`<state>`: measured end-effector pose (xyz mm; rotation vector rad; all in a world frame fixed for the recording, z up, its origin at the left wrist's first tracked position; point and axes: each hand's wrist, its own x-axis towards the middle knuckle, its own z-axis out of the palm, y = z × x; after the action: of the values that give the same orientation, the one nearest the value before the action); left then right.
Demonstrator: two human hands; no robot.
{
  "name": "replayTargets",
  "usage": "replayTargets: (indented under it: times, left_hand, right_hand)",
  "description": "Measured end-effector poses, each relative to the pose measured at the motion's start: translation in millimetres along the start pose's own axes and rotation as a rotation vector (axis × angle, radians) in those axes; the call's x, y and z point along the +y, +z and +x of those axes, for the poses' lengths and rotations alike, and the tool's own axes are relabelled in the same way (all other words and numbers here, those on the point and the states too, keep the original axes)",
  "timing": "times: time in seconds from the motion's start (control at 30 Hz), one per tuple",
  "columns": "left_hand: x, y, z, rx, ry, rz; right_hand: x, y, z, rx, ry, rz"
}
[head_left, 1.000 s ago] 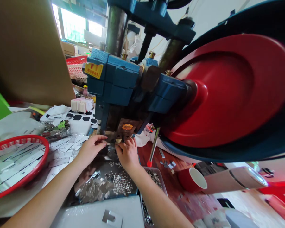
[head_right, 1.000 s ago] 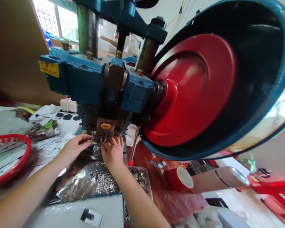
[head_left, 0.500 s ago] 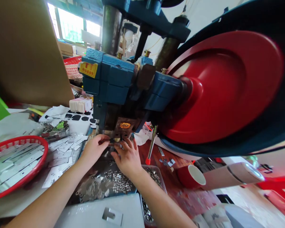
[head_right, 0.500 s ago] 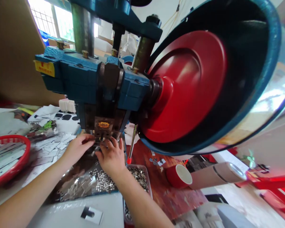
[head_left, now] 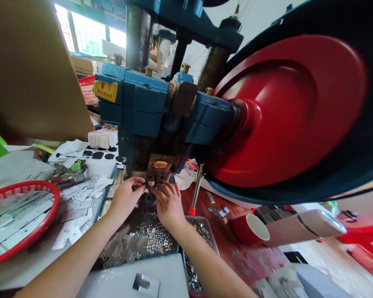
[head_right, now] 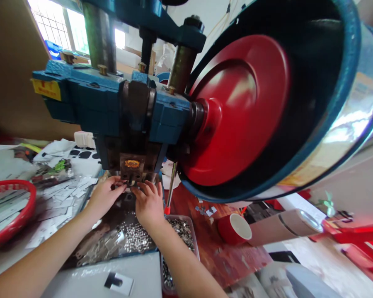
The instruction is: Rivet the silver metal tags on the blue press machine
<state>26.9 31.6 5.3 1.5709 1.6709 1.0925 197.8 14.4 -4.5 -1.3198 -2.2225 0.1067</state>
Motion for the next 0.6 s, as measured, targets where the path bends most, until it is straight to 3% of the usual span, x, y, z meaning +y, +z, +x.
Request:
replayTargets:
  times: [0.3, 0.43, 0.6]
  left_hand:
    - [-12.2, 5.1, 1.7, 0.085, 0.150, 0.109]
    - [-17.8, 6.9, 1.6, 0.067, 0.186, 0.109]
    - [-15.8, 6.8, 0.8, 0.043, 0.217, 0.102]
  right_hand:
    - [-1.6, -3.8, 3.0, -0.064, -0.031, -0.110]
    - [-3.6, -8.9, 4.4, -0.089, -0.059, -0.100]
    - [-5.4, -7.3, 9.6, -0.094, 0.012, -0.023]
